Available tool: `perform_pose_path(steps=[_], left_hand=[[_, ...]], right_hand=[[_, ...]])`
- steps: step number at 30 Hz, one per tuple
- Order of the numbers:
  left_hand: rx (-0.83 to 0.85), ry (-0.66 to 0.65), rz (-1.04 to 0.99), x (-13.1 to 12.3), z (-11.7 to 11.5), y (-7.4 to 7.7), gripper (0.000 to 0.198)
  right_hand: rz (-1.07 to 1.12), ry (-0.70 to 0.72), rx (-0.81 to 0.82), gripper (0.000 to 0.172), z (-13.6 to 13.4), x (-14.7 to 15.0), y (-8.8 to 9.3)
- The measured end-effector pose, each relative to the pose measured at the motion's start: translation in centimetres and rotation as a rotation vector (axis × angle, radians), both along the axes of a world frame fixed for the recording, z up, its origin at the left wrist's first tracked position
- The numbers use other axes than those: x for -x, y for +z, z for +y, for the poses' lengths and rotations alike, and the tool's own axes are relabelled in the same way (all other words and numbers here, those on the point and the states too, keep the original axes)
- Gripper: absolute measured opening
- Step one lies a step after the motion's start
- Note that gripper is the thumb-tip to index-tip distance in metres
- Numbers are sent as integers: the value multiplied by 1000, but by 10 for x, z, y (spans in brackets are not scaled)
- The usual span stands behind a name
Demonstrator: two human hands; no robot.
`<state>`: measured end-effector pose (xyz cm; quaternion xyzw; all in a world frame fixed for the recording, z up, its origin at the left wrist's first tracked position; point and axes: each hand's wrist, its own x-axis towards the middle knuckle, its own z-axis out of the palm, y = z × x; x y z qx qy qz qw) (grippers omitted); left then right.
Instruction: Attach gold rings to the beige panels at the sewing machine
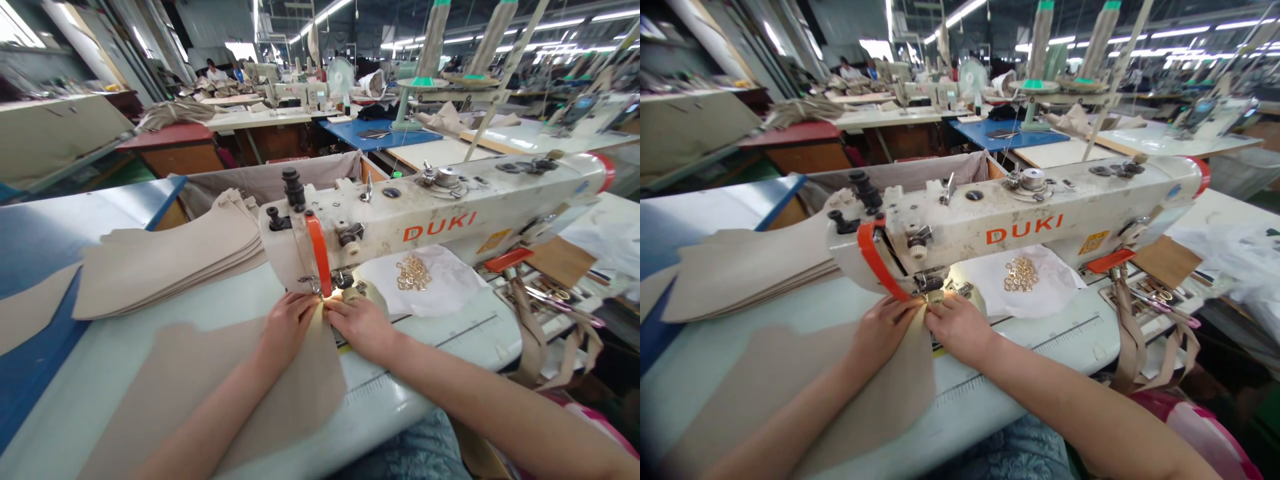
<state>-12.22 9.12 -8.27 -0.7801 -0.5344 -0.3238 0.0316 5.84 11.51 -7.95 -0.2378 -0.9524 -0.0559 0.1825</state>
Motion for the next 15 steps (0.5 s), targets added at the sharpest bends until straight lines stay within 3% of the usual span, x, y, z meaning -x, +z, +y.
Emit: perform_pose_path(steps=[5,15], left_hand=[[22,0,17,1,-7,0,29],[19,-128,222,6,-8,-7,30]], right_hand=[[30,86,13,14,-4,-3,2],[26,130,28,17,-1,-2,-1]])
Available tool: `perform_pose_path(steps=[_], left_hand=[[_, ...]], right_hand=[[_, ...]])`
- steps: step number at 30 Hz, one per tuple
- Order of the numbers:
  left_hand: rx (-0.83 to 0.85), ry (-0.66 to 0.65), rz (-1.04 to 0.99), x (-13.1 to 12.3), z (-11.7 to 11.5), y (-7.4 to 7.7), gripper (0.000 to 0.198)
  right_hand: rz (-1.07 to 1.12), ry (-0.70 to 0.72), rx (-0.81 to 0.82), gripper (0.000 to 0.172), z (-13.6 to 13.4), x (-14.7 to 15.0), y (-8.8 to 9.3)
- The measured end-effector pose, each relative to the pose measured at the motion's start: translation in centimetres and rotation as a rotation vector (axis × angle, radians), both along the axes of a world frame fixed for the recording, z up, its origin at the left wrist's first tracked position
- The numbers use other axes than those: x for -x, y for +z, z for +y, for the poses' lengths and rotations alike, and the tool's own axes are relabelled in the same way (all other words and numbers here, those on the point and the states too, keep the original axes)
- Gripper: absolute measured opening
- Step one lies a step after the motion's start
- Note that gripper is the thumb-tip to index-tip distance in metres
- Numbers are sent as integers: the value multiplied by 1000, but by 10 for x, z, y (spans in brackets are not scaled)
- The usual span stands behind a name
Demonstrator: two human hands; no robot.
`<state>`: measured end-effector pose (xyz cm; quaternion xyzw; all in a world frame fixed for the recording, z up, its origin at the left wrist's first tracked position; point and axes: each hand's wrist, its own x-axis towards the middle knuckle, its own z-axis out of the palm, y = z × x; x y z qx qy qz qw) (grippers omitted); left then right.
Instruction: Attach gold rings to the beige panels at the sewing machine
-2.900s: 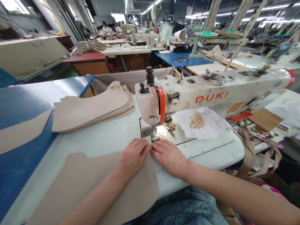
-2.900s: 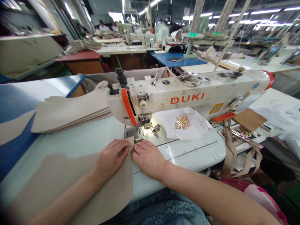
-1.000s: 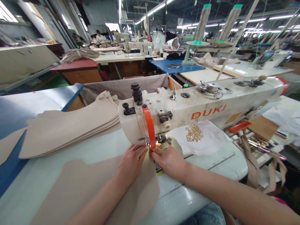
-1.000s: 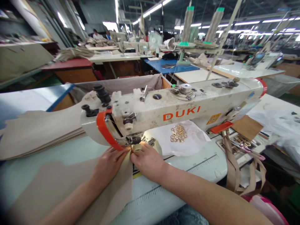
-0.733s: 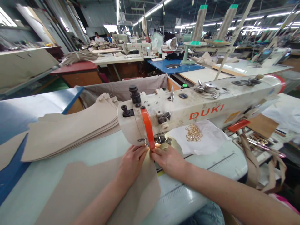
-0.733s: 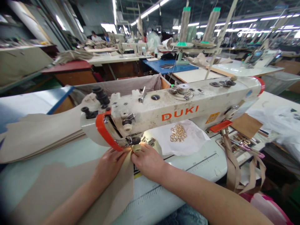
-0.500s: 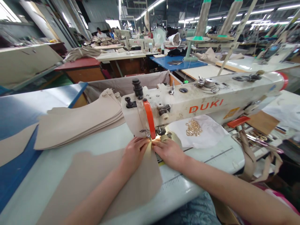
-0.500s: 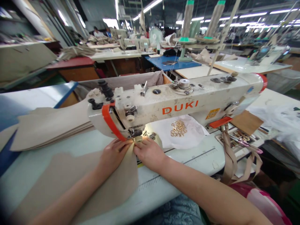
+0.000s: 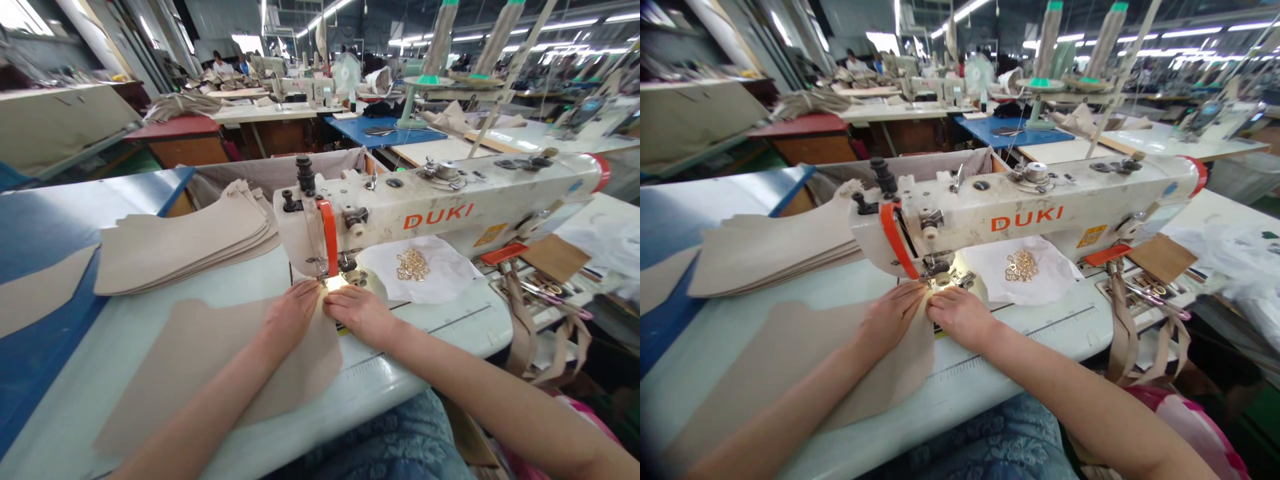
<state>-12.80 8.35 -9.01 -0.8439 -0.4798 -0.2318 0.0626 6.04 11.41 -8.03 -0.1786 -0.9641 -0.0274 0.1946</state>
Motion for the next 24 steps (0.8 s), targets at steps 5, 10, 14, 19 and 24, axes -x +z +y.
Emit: perform_pose_path(steps=[5,10,14,19,24], left_hand=[[0,-8,23,-1,0,1,31],[18,1,34,1,0,0,33],[47,31,9,0,1,1,33],[89,60,-21,-2,3,4,33],[116,59,-47,-1,4,4,31]], right_hand=[[-6,-15,20,15,0,1,0],[-43,-30,39,14,-1,2,4],[-51,-39,47,14,0,3,5],[-39,-44,61,11,1,3,6],[-40,-46,63,11,2,3,4]])
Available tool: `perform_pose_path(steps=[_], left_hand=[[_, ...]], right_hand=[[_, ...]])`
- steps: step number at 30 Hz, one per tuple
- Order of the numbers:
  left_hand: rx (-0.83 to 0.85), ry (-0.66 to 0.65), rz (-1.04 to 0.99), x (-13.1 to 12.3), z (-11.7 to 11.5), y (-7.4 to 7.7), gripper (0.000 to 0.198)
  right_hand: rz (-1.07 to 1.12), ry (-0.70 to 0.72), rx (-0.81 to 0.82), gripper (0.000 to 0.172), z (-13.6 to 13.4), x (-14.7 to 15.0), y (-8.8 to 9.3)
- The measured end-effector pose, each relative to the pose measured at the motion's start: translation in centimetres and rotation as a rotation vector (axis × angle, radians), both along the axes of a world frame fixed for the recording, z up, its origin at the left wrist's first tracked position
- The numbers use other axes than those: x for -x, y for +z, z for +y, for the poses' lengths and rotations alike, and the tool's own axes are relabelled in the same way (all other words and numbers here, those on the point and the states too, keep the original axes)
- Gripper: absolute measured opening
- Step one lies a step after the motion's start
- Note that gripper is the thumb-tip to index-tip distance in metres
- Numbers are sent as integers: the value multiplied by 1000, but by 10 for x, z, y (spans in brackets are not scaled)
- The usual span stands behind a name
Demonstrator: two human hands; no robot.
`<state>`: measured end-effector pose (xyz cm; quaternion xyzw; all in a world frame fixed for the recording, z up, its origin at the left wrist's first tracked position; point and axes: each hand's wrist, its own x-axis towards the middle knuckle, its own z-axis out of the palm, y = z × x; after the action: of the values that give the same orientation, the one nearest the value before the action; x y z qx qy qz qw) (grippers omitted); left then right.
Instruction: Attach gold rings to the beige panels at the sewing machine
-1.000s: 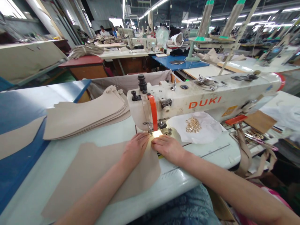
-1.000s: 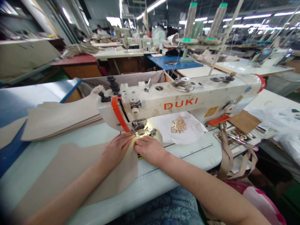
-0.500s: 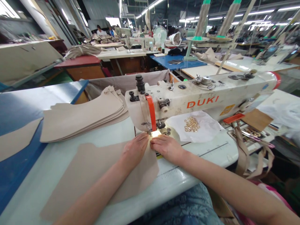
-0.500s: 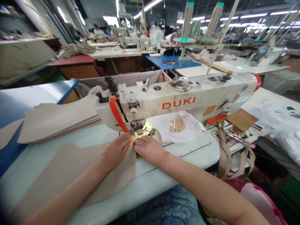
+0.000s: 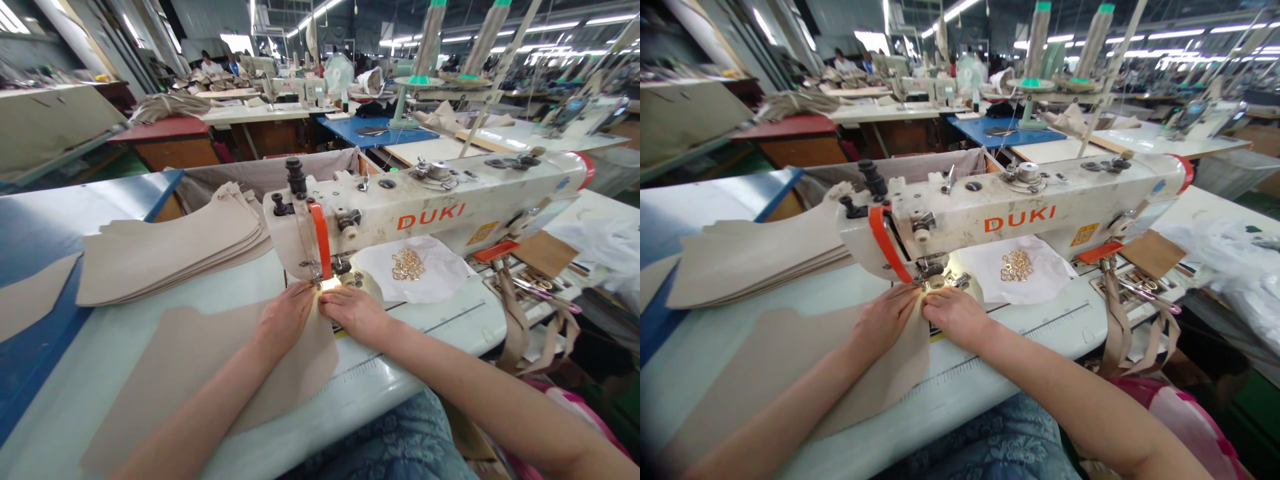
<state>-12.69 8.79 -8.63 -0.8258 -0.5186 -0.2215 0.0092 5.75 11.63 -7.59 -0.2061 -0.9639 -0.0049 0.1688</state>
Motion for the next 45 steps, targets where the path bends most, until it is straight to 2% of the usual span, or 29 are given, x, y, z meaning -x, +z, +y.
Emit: perform_pose_path(steps=[9,21,24,29,33,37,39,42,45], left_hand=[[13,3,-17,-2,-1,5,31],[23,11,-49,-3,3,5,30],[-4,15,-34,-2,-4,4,30],[-117,-38,19,5,-49,-4,31],[-98,-45,14,6,-76,-7,30],[-84,93,-80,0,-98,7,31],[-76,139,-69,0,-121,17,44],[-41,21,120,17,-167,19,66],[-35,-45,336,53,-205,4,71]], right_hand=[[40,-3,-15,12,1,1,-4],[22,1,21,12,3,0,-3],[13,21,16,10,-2,0,-1],[78,122,-1,11,-40,1,-6],[140,128,6,11,-67,1,-8],[158,135,20,11,-70,-1,-7],[195,132,31,15,-67,-2,-7],[279,131,66,19,-66,-2,-8],[350,109,108,19,-69,-1,-8]])
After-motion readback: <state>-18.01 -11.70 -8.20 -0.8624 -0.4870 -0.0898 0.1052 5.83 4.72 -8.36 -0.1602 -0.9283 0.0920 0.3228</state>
